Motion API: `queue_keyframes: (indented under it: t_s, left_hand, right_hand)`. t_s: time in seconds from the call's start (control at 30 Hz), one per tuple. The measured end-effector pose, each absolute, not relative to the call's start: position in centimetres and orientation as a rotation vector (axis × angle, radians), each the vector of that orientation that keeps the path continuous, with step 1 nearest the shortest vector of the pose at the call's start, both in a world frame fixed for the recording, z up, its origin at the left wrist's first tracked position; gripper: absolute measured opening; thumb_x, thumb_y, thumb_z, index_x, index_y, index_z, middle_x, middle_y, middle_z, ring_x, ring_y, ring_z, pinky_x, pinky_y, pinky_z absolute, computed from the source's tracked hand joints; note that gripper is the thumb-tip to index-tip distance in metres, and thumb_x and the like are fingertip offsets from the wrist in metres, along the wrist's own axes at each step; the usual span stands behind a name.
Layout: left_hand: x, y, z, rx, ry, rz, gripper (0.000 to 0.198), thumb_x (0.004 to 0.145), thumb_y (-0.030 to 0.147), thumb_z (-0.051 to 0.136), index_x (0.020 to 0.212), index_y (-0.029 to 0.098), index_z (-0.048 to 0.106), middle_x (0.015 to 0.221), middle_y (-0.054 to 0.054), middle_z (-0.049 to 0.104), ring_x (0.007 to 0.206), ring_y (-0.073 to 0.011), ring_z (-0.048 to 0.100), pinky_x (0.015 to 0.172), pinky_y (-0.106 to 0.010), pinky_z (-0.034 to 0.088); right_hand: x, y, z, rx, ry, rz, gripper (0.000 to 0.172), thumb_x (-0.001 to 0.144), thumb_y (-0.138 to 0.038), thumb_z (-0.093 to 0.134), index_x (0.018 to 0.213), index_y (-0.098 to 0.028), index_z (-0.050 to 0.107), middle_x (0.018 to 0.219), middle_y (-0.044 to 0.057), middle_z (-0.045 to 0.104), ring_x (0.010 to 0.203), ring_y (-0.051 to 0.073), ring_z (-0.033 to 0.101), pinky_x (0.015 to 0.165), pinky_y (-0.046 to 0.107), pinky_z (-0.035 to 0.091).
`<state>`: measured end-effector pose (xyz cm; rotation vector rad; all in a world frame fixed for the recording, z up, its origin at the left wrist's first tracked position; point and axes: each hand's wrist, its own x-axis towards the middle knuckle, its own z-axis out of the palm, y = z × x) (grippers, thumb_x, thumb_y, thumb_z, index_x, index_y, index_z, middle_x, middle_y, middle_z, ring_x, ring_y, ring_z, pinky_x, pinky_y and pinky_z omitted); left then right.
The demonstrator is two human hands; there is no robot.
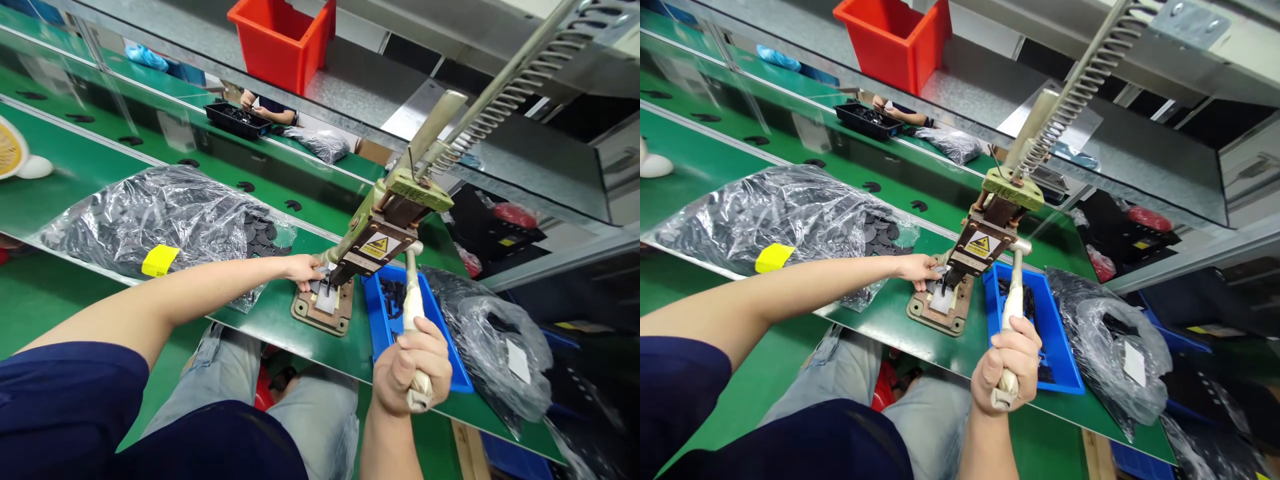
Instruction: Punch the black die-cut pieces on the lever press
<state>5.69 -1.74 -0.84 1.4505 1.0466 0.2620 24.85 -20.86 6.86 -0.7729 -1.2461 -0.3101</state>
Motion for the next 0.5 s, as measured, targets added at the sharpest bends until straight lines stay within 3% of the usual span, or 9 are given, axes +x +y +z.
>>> queue_keyframes:
  t_s: [0.23, 0.33, 0.4, 0.5]
  left_hand:
    - [5.9, -1.8, -0.5, 1.241, 1.074, 0.193, 0.029, 0.093, 0.038, 0.079, 0.104, 0.017, 0.062, 0.061, 0.001, 0.068, 0.051, -0.0137, 0.072, 0.053, -0.016, 0.058]
    - [6.1, -2.5, -0.4, 1.213, 1.097, 0.218, 0.025, 0.097, 0.037, 0.073, 0.106, 0.016, 0.063, 0.061, -0.001, 0.069, 0.051, -0.0138, 0.072, 0.053, -0.017, 0.059]
    - [6.2, -3.1, -0.4, 1.195, 1.102, 0.267, 0.024, 0.098, 0.036, 0.072, 0.107, 0.016, 0.064, 0.062, -0.002, 0.07, 0.049, -0.0136, 0.071, 0.053, -0.018, 0.059]
    - [6.1, -4.0, -0.4, 1.18, 1.072, 0.354, 0.024, 0.097, 0.036, 0.072, 0.106, 0.016, 0.062, 0.063, -0.001, 0.071, 0.049, -0.0139, 0.071, 0.053, -0.02, 0.059]
  right_hand:
    - [24.8, -20.4, 6.1, -0.764, -1.223, -0.378, 0.028, 0.089, -0.033, 0.063, 0.069, -0.024, 0.046, 0.062, -0.005, 0.048, 0.065, 0.016, 0.056, 0.089, 0.054, 0.057]
    - [24.6, -19.5, 8.4, -0.73, -1.189, -0.407, 0.023, 0.091, -0.037, 0.062, 0.075, -0.025, 0.05, 0.065, -0.004, 0.047, 0.068, 0.017, 0.058, 0.09, 0.056, 0.058]
    - [24.8, -18.3, 11.7, -0.675, -1.16, -0.398, 0.019, 0.091, -0.043, 0.065, 0.093, -0.024, 0.062, 0.078, 0.0, 0.055, 0.082, 0.021, 0.066, 0.094, 0.057, 0.058]
    - [25.9, -16.3, 16.9, -0.652, -1.278, -0.205, 0.053, 0.093, -0.054, 0.063, 0.135, -0.022, 0.061, 0.123, 0.01, 0.065, 0.119, 0.03, 0.068, 0.111, 0.059, 0.05]
